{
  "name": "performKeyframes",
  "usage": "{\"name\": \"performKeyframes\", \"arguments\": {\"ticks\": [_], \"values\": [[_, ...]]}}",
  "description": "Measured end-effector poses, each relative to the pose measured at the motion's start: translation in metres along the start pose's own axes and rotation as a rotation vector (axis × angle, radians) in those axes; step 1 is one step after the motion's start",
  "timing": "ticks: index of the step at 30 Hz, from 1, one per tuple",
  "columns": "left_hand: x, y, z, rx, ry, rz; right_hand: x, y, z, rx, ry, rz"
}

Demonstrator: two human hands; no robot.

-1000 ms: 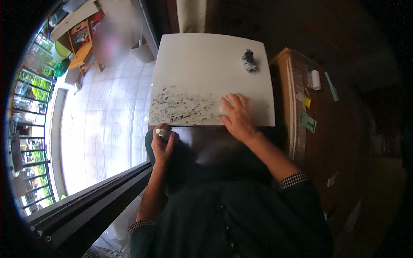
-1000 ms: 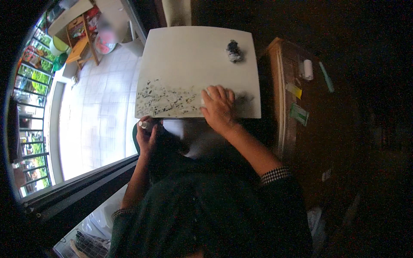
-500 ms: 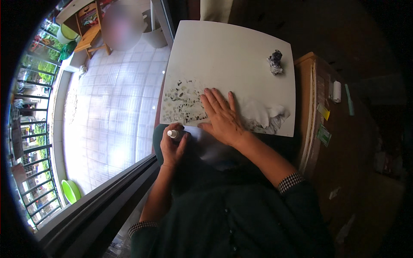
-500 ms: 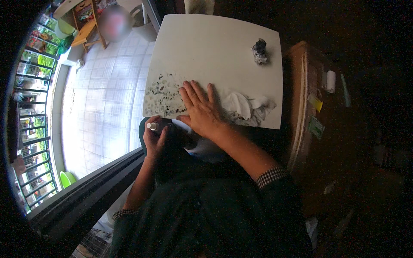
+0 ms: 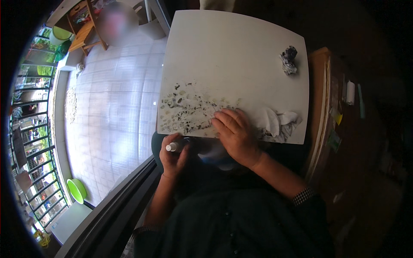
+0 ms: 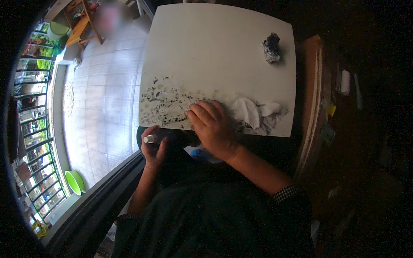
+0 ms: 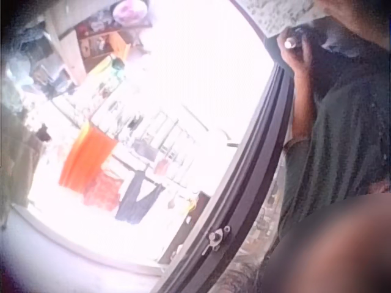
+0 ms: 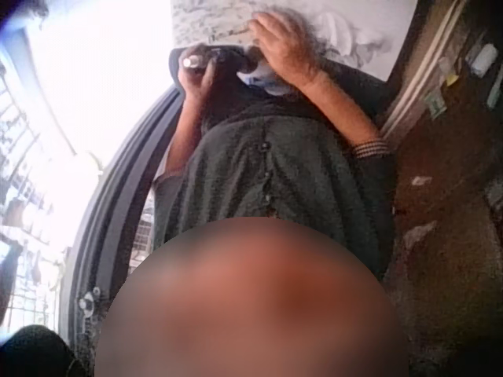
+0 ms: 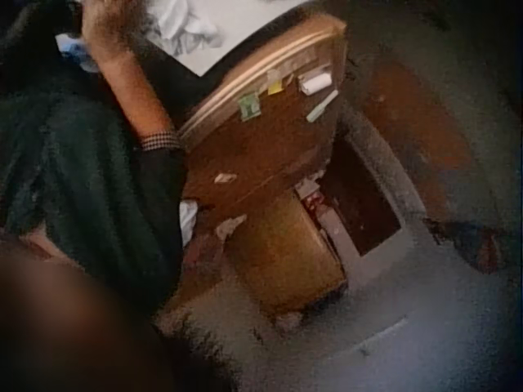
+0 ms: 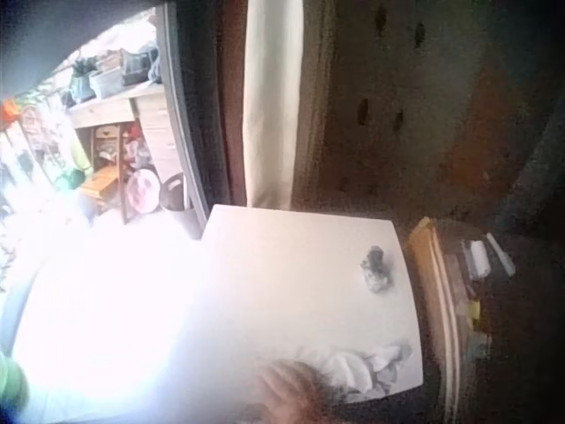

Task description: Cleaning a white desk top using a spray bottle and a cloth.

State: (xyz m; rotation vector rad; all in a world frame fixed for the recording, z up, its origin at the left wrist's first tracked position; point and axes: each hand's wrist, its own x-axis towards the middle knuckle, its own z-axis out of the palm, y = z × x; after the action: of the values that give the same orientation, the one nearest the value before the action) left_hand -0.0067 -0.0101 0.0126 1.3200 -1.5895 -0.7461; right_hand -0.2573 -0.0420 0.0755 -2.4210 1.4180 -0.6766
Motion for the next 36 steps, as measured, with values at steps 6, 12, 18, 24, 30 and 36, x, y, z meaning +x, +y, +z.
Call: {"name": "performKeyframes", "arguments": {"ticks": [6, 12, 18, 24, 30, 36], "values": [[0.000, -0.003, 0.003, -0.020, -0.003, -0.001, 0.023, 0.019, 0.009, 0.065, 0.160, 0.039], [-0.010, -0.015, -0.004, 0.010, -0.098, -0.017, 0.041, 0.015, 0.001, 0.118, 0.132, 0.115], [-0.001, -0.003, 0.001, 0.034, 0.010, 0.014, 0.040, 0.016, 0.003, 0.127, 0.131, 0.073], [0.002, 0.001, 0.001, 0.041, 0.002, 0.020, 0.044, 0.026, 0.003, 0.118, 0.177, 0.038], [0.000, -0.002, 0.000, 0.031, 0.005, 0.020, 0.050, 0.038, -0.009, 0.239, 0.122, 0.037], [0.003, 0.000, 0.003, 0.006, 0.015, 0.048, 0.062, 0.039, -0.010, 0.249, 0.138, 0.028]]}}
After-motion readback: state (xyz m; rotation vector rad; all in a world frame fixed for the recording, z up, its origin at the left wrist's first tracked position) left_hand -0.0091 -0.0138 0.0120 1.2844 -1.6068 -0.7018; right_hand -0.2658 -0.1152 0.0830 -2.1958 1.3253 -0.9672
